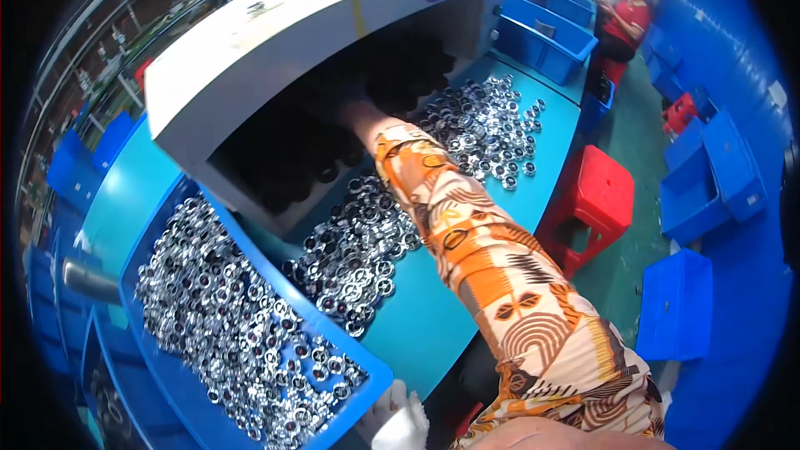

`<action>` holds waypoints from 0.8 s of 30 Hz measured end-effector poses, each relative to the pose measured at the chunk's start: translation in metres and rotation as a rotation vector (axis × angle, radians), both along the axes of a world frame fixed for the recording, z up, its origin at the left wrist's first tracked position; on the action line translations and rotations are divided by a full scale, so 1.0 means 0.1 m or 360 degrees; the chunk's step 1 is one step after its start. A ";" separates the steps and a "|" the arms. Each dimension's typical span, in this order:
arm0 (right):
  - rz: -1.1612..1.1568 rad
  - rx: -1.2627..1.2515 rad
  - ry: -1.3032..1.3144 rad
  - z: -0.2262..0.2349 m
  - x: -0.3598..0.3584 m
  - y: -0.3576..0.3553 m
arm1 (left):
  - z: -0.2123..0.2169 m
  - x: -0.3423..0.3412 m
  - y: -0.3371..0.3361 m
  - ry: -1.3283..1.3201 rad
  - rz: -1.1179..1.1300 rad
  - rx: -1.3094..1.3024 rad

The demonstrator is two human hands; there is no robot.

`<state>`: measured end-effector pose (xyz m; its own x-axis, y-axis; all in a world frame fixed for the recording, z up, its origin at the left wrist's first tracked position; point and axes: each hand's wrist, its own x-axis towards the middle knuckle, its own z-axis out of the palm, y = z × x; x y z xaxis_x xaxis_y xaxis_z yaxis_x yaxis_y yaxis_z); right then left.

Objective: The person assembles toy wheels by taking rubber tires and wheel hubs and fitting the tires onto the hubs by hand.

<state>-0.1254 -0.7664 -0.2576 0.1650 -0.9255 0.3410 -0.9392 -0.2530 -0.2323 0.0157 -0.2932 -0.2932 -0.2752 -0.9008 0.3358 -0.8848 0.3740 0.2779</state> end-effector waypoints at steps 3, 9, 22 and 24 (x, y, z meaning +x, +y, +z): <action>0.0055 0.0114 0.0053 -0.01 0.01 -0.12 | -0.01 -0.03 -0.02 0.0005 0.0010 0.0315; 0.0300 0.0165 -0.0051 0.00 0.04 -0.20 | -0.10 -0.02 0.03 -0.0063 0.0112 -0.0019; 0.0313 0.0030 -0.0118 -0.08 -0.01 -0.26 | -0.06 -0.07 -0.10 0.0024 0.0122 0.0608; 0.0454 0.0018 -0.0177 -0.08 -0.05 -0.29 | -0.03 -0.06 -0.13 0.0050 0.0176 0.0667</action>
